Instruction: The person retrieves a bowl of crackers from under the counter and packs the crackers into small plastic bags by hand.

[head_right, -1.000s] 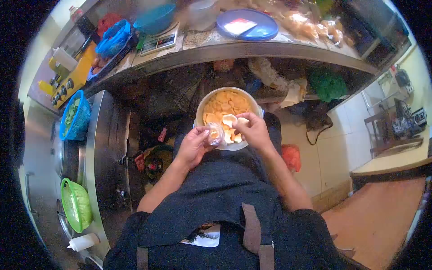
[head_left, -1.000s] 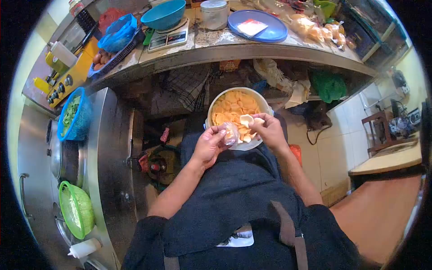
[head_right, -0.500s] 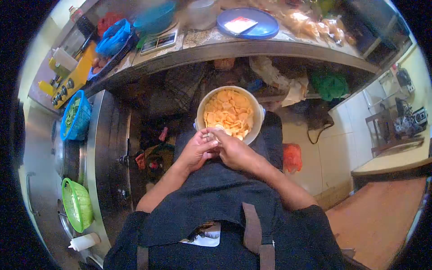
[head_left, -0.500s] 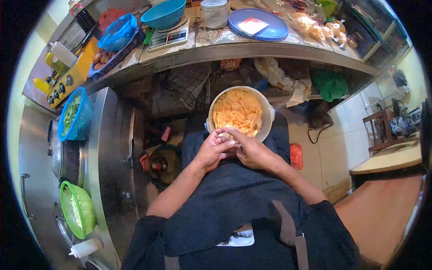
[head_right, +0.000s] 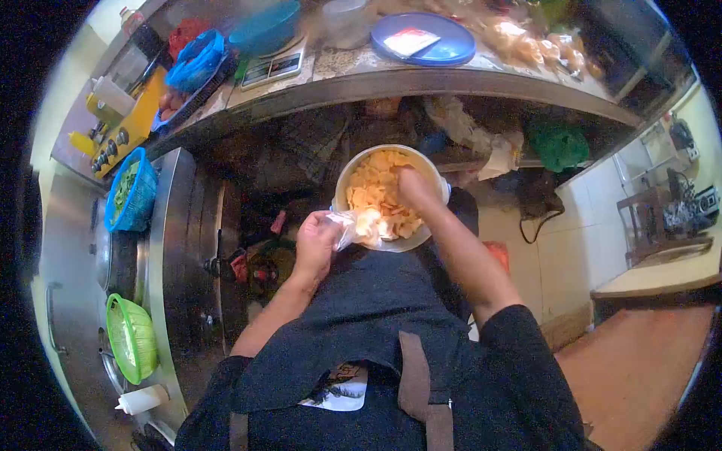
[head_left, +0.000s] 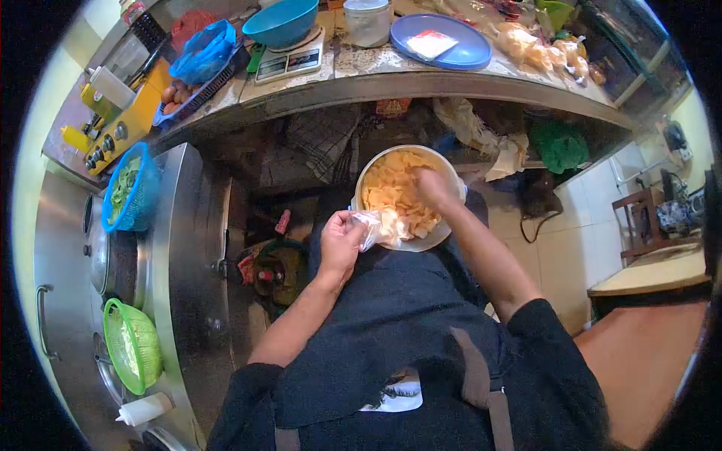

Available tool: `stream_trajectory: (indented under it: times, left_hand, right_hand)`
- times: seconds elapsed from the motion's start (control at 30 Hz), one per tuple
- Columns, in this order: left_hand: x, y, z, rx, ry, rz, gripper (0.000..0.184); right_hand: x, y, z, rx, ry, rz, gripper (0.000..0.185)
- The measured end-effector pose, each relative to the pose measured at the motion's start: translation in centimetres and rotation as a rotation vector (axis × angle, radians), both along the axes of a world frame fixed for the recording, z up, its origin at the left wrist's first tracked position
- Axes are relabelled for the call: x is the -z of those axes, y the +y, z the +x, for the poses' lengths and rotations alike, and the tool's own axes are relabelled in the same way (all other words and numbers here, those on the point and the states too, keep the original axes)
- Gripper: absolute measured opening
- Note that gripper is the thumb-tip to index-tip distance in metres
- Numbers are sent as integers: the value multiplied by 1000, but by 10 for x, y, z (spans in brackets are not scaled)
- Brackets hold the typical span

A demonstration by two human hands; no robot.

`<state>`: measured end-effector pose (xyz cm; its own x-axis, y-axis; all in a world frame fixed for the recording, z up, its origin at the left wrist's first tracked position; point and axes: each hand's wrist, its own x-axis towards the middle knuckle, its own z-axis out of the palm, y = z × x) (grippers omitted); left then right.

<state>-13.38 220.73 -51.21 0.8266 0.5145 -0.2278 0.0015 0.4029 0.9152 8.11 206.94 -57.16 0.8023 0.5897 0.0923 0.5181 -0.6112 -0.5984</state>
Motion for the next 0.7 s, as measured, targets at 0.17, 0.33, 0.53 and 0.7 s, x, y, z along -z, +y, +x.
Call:
stream_trajectory:
  times: [0.17, 0.33, 0.53, 0.7]
  left_hand:
    - [-12, -1, -2, 20, 46, -47, 19]
    - [-7, 0, -4, 131, 37, -84, 15]
    - [-13, -12, -7, 370, 87, -74, 18]
    - [-7, -14, -11, 540, 120, 2, 18]
  right_hand:
    - [8, 14, -10, -174, -154, -182, 33]
    - [22, -1, -29, -183, -44, -257, 37]
    - [-14, -26, -45, -200, -73, -217, 27]
    - [-38, -18, -47, -167, -73, -171, 21]
